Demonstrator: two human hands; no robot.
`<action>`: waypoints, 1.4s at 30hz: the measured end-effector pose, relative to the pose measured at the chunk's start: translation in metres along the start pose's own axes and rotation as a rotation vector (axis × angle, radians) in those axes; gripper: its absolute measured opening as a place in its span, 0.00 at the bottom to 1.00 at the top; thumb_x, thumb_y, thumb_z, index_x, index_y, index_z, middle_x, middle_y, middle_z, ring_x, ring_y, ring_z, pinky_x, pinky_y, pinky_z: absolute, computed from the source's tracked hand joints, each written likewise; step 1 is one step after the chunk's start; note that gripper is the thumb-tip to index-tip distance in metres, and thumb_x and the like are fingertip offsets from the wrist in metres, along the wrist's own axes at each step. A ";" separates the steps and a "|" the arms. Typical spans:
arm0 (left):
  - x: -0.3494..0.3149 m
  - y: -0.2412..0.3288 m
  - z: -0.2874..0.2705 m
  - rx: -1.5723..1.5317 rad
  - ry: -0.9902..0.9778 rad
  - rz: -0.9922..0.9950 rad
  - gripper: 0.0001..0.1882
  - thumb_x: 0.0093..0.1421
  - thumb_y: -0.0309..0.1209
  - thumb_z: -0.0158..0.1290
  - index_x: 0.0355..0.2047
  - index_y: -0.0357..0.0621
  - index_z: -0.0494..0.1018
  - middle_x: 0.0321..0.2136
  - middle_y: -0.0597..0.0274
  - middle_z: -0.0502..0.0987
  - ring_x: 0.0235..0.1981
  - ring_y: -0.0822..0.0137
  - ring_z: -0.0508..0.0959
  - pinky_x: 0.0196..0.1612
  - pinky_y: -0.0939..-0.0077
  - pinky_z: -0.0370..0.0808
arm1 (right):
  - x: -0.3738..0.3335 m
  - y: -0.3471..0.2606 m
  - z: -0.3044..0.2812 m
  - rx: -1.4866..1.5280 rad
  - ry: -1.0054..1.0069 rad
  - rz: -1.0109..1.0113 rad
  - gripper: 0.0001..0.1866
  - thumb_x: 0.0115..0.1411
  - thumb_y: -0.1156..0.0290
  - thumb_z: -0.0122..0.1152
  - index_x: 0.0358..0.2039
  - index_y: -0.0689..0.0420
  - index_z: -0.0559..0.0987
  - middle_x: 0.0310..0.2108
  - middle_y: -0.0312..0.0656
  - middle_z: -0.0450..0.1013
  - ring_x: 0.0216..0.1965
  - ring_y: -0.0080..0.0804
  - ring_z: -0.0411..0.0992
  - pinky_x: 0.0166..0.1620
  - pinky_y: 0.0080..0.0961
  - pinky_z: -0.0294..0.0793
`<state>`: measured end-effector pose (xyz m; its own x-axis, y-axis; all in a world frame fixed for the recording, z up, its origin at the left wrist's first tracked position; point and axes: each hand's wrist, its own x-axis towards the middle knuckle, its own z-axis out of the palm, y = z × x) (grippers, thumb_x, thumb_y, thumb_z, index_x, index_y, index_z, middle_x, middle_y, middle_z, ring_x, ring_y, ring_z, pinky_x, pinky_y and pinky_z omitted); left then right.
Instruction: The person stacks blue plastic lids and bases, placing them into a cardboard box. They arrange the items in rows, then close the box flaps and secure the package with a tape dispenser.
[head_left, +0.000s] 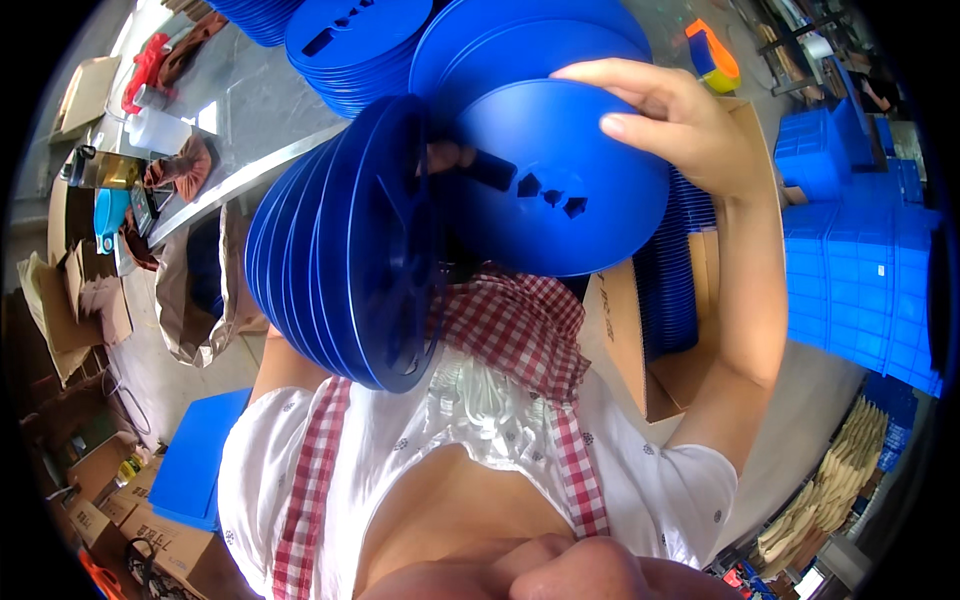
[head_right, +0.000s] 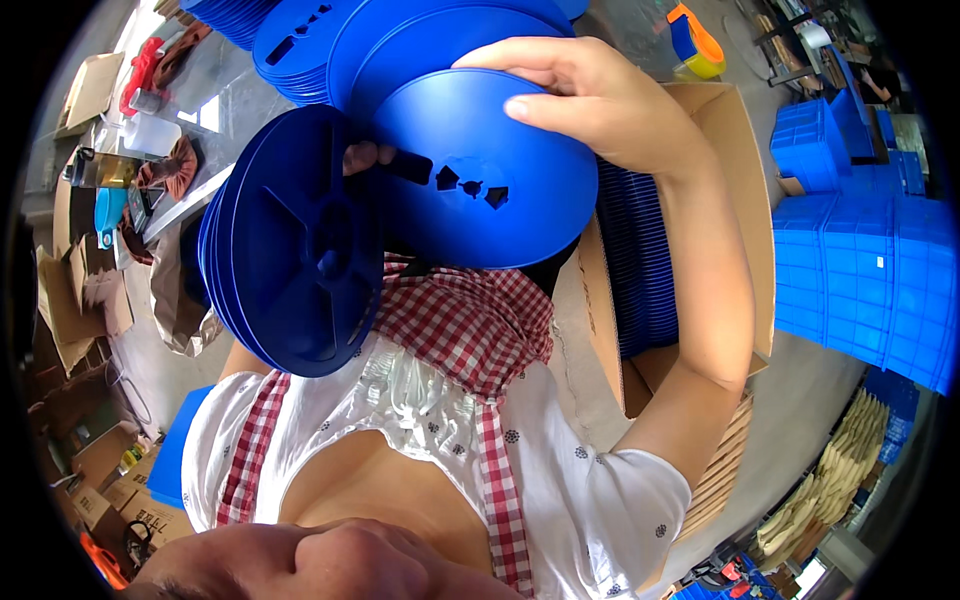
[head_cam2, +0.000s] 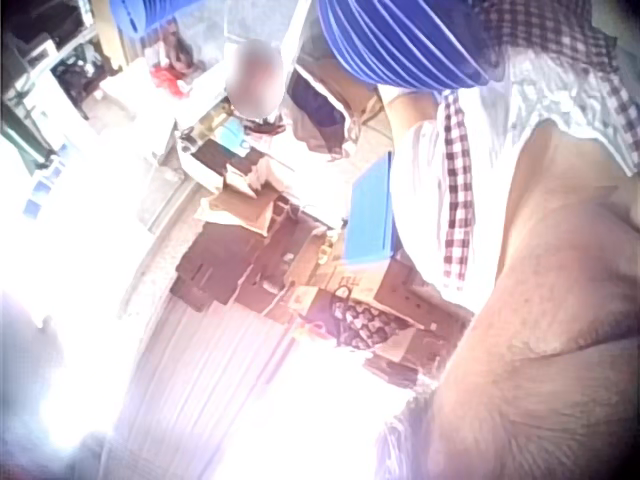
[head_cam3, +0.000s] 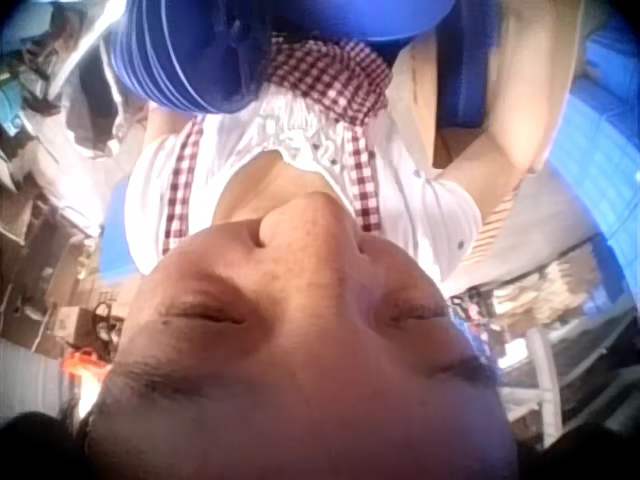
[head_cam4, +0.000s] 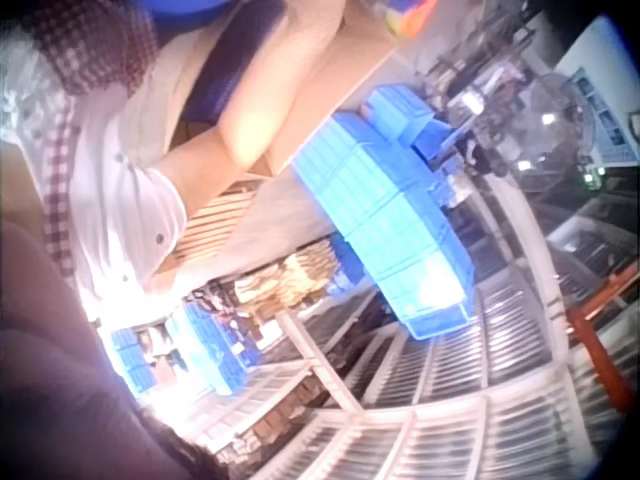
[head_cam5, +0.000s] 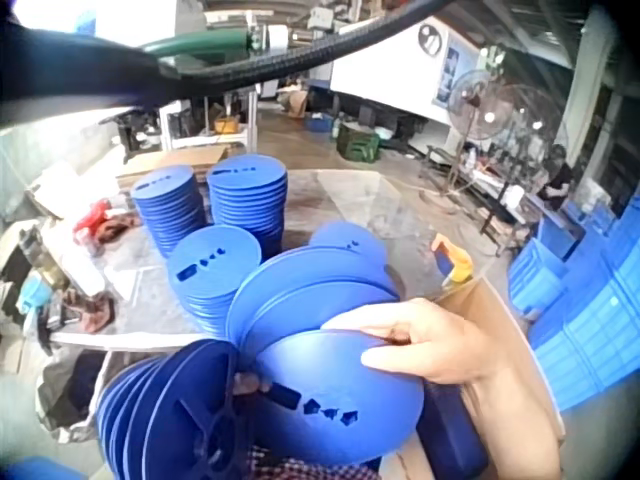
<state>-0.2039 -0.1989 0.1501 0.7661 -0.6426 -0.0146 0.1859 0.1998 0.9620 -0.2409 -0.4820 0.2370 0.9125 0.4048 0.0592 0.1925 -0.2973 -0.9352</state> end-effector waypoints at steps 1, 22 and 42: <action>0.000 -0.001 0.001 0.000 -0.007 0.002 0.30 0.61 0.36 0.59 0.60 0.40 0.63 0.52 0.48 0.72 0.52 0.60 0.75 0.61 0.69 0.67 | -0.004 0.003 -0.001 0.044 0.005 -0.056 0.20 0.61 0.69 0.58 0.53 0.64 0.75 0.42 0.45 0.78 0.42 0.29 0.77 0.50 0.25 0.77; 0.013 -0.009 -0.003 -0.050 -0.008 0.006 0.32 0.60 0.36 0.60 0.61 0.40 0.62 0.53 0.46 0.72 0.52 0.59 0.75 0.60 0.69 0.68 | -0.001 0.011 -0.014 -0.019 -0.008 -0.001 0.29 0.55 0.62 0.64 0.56 0.60 0.72 0.45 0.49 0.77 0.47 0.39 0.77 0.52 0.30 0.76; 0.010 -0.017 -0.006 -0.100 -0.003 -0.003 0.33 0.59 0.36 0.61 0.62 0.40 0.61 0.53 0.44 0.71 0.51 0.59 0.76 0.60 0.68 0.68 | 0.024 0.008 0.015 -0.674 0.311 0.049 0.19 0.54 0.54 0.67 0.36 0.57 0.80 0.26 0.49 0.77 0.27 0.44 0.78 0.33 0.34 0.77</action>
<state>-0.1958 -0.2042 0.1320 0.7637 -0.6454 -0.0166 0.2488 0.2704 0.9300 -0.2224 -0.4619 0.2259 0.9664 0.1435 0.2132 0.2376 -0.8151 -0.5284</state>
